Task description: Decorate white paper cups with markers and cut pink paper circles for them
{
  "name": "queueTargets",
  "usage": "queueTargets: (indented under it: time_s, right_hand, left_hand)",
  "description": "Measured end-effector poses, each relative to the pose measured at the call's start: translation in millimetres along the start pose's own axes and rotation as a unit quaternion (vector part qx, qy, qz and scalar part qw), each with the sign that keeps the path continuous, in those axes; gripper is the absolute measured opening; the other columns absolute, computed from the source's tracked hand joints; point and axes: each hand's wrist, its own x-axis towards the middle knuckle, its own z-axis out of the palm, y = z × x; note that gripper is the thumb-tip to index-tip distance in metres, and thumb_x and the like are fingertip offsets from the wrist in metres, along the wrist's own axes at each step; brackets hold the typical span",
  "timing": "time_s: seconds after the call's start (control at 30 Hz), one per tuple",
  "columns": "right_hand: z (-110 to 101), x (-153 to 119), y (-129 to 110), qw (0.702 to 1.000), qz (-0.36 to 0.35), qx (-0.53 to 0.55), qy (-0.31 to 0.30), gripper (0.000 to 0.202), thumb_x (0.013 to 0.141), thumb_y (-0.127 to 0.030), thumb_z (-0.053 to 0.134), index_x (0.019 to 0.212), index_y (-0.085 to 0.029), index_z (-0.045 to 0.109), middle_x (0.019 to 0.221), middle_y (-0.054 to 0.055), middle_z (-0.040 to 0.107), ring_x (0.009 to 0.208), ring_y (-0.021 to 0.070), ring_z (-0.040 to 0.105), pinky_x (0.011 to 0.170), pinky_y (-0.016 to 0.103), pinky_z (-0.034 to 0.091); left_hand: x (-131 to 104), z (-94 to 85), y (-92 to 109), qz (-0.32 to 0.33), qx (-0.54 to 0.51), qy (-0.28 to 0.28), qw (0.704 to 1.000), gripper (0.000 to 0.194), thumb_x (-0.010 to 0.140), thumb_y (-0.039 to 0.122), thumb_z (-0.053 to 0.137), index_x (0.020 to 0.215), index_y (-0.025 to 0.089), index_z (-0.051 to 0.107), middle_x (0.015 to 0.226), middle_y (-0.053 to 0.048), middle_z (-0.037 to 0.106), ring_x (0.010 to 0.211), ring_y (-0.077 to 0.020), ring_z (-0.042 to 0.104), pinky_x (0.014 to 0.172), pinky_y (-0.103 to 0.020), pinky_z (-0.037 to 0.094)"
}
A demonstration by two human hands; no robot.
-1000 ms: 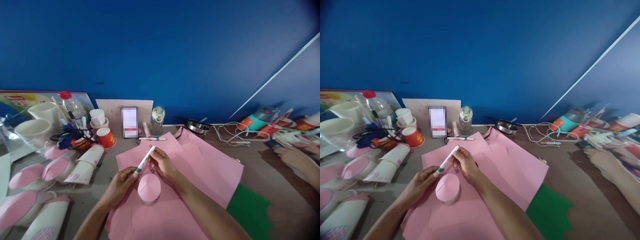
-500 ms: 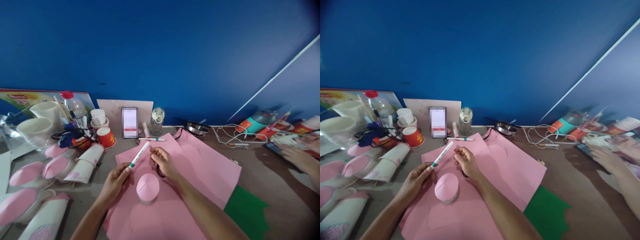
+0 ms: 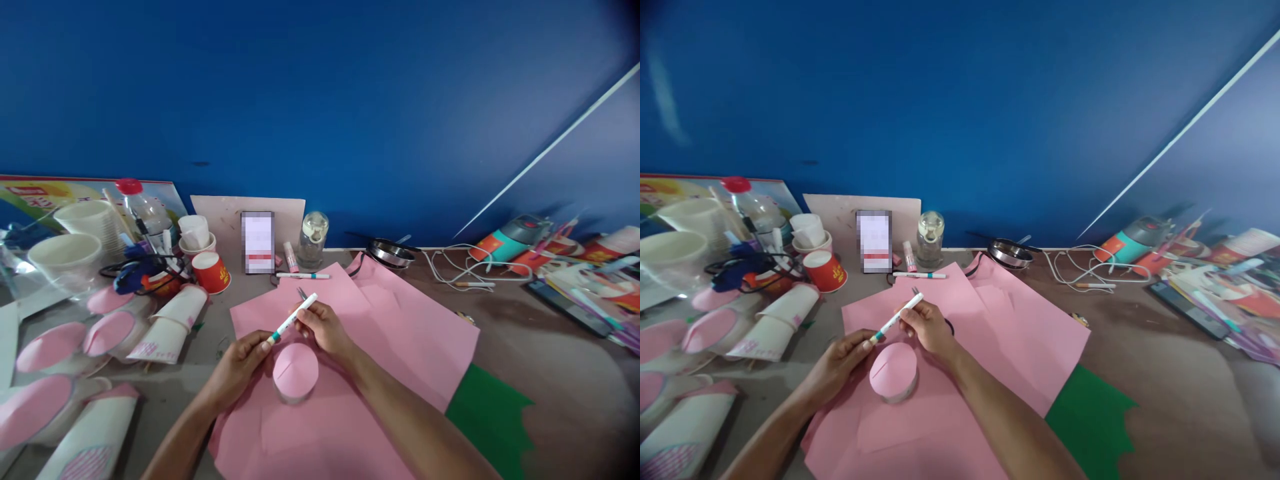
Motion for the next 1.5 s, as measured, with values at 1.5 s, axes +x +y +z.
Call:
queueTargets:
  time_s: [1.5]
  right_hand:
    - [-38, 3, 1, 0.737, -0.2, -0.646, 0.0, 0.011, 0.081, -0.016, 0.058, 0.087, -0.018, 0.066, 0.096, 0.009, 0.061, 0.099, 0.0242, 0.053, 0.092, 0.038, 0.042]
  left_hand:
    - [13, -18.8, -45, 0.133, 0.476, 0.373, 0.786, 0.032, 0.084, 0.029, 0.048, 0.108, 0.018, 0.065, 0.121, -0.017, 0.06, 0.114, -0.0346, 0.051, 0.097, -0.053, 0.038]
